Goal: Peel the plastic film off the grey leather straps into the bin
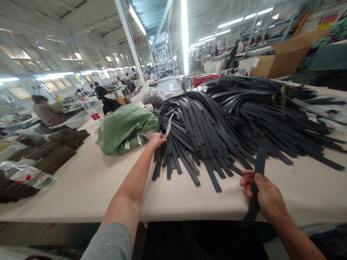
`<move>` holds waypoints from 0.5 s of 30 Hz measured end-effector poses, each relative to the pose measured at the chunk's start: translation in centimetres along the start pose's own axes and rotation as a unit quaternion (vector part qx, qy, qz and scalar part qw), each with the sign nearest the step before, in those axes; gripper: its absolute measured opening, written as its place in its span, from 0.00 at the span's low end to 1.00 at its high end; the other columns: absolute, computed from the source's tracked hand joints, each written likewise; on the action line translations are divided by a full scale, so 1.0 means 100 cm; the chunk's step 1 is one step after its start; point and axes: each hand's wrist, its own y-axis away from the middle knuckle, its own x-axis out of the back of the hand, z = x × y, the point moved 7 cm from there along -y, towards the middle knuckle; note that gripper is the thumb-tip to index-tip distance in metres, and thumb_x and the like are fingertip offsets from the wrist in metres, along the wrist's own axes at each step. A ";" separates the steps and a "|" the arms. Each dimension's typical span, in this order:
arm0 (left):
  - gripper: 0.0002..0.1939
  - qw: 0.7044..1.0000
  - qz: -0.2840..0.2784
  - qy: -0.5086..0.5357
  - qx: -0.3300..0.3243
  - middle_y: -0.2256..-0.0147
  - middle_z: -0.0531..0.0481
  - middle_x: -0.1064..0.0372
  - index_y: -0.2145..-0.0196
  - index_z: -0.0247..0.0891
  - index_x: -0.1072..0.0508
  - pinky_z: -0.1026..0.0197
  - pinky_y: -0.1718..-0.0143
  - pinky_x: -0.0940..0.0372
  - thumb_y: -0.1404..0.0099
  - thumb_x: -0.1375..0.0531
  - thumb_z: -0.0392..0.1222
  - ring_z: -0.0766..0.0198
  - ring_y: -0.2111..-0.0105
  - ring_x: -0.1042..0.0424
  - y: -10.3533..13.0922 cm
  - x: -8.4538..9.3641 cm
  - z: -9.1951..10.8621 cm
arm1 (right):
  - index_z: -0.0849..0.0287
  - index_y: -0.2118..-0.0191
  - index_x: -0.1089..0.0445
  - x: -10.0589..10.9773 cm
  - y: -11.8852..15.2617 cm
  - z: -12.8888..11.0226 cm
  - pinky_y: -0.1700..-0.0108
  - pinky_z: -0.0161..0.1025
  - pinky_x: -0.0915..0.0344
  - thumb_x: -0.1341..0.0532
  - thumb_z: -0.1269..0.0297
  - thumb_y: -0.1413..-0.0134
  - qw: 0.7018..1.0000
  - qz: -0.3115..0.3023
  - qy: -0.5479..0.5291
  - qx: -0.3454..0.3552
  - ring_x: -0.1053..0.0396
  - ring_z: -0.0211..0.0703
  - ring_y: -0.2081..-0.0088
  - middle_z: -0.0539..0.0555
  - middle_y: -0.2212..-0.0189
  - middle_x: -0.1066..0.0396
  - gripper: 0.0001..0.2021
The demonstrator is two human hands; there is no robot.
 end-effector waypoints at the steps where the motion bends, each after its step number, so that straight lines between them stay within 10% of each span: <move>1: 0.04 1.000 0.004 0.010 0.005 0.70 0.46 0.25 0.76 0.39 0.23 0.58 0.58 0.38 0.48 0.32 0.39 0.54 0.62 0.28 0.001 0.003 -0.002 | 0.58 0.60 0.29 0.000 0.000 -0.001 0.80 0.33 0.40 0.40 0.43 0.43 1.000 -0.001 0.001 0.000 0.39 0.33 0.82 0.50 0.76 0.29 0.21; 9: 0.12 0.981 0.040 0.189 -0.026 0.77 0.53 0.30 0.75 0.38 0.26 0.63 0.69 0.41 0.44 0.37 0.50 0.64 0.74 0.34 0.061 0.038 0.020 | 0.58 0.61 0.28 -0.001 -0.002 -0.002 0.79 0.33 0.40 0.40 0.42 0.43 1.000 -0.003 0.013 0.006 0.39 0.34 0.81 0.51 0.75 0.29 0.21; 15: 0.12 0.856 -0.024 0.517 0.016 0.69 0.49 0.23 0.73 0.38 0.25 0.62 0.60 0.39 0.45 0.33 0.49 0.63 0.67 0.29 0.178 0.019 0.029 | 0.59 0.62 0.27 -0.031 0.021 -0.008 0.79 0.32 0.42 0.41 0.45 0.41 0.994 -0.100 0.005 -0.046 0.42 0.33 0.81 0.51 0.76 0.30 0.20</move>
